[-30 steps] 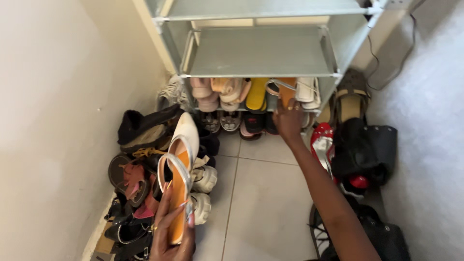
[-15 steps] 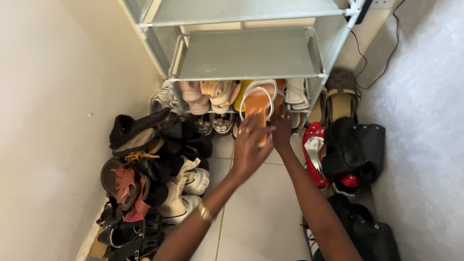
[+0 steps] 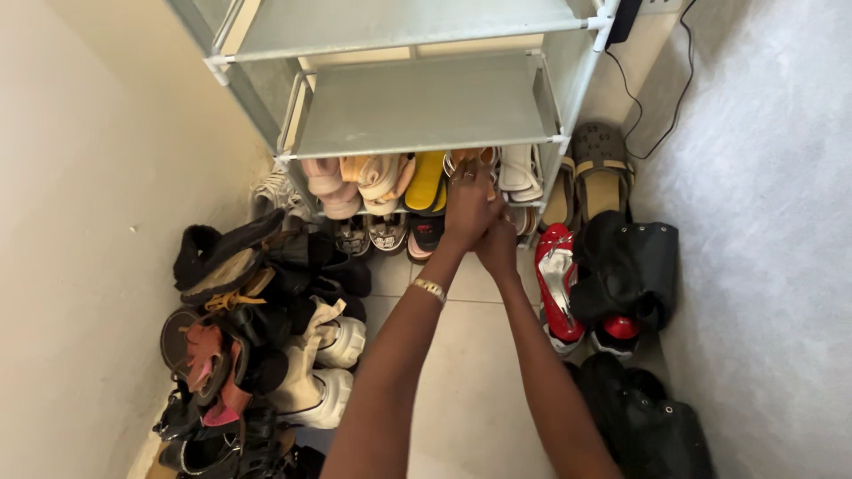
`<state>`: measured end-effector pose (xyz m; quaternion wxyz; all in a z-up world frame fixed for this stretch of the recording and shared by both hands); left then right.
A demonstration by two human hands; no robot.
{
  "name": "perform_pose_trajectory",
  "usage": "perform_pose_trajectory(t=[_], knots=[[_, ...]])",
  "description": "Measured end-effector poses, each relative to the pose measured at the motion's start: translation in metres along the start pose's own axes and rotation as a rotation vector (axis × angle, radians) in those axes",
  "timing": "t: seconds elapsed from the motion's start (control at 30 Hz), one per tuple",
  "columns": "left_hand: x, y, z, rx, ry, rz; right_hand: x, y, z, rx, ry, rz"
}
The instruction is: The person organizes a collection of shoes by picking them up from the floor and placing them onto a multi-tiered shoe rack. They handle various types of footwear, including sandals, sneakers, and boots, arranging them neatly on the shelves.
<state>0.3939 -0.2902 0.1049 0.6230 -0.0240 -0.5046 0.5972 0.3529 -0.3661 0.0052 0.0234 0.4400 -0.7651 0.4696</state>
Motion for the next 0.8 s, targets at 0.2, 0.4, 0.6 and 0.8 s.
perform_pose_trajectory(t=[0.2, 0.4, 0.6, 0.8], knots=[[-0.066, -0.002, -0.051, 0.189, -0.187, -0.232, -0.002, 0.019, 0.059, -0.242, -0.337, 0.162], [-0.043, 0.003, -0.039, 0.18, -0.077, -0.177, -0.024, 0.027, 0.09, -0.358, -0.289, 0.193], [0.01, 0.04, -0.046, 0.376, 0.245, 0.182, -0.046, 0.039, 0.09, -0.733, -0.657, 0.263], [0.019, 0.056, -0.097, 0.356, -0.237, 0.135, -0.05, 0.013, 0.074, -0.816, -0.673, 0.16]])
Point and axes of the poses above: each hand's wrist, its own y-axis away from the middle knuckle, its own x-axis out of the back of the hand, z = x × y, the point moved 10 cm from there along -y, towards the middle knuckle, and after that the axes turned 8 degrees about x, right-handed, at the moved point
